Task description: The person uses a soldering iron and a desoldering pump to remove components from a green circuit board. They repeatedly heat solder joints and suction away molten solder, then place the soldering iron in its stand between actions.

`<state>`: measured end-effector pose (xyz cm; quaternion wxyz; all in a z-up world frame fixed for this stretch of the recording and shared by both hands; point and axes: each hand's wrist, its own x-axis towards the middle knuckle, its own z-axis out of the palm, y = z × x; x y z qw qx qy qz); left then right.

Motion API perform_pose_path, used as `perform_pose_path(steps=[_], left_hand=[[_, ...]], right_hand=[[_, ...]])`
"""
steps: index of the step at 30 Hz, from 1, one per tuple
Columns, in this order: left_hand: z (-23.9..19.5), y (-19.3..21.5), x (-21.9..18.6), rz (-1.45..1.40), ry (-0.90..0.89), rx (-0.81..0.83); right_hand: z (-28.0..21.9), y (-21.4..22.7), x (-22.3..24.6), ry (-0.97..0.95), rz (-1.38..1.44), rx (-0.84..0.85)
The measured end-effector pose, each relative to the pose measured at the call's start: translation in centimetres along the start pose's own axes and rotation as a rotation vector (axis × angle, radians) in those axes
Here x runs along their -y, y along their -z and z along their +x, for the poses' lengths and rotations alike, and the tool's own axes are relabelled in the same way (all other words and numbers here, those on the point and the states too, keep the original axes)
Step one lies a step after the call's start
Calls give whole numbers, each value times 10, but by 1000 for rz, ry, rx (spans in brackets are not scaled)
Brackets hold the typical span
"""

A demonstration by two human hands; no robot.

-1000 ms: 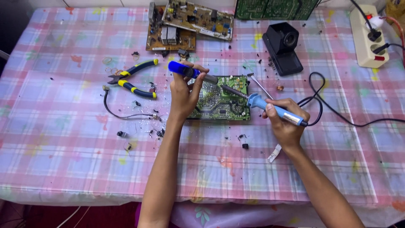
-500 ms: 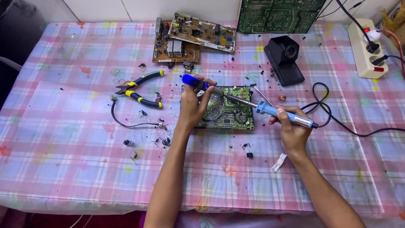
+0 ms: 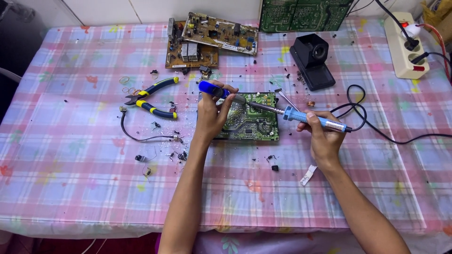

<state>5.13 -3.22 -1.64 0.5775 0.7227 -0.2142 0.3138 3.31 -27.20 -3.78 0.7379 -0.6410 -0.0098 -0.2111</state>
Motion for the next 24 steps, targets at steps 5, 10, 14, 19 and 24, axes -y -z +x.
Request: perform_pose_path(steps=[5,10,14,19,24], left_hand=[[0,2,-2,-4,10,10],[0,1,2,-14,5,8],[0,-3,0,13,2,33],[1,-13,-2,169,-61,97],[18,-21,-4,264,-82,160]], right_hand=[[9,8,-12,-139,113,-81],[17,14,-17,-236,162,-130],[14,10,-9,-222,164,-125],[16,12,-12,-165,112,-104],[14,9,-7,-146,99,-102]])
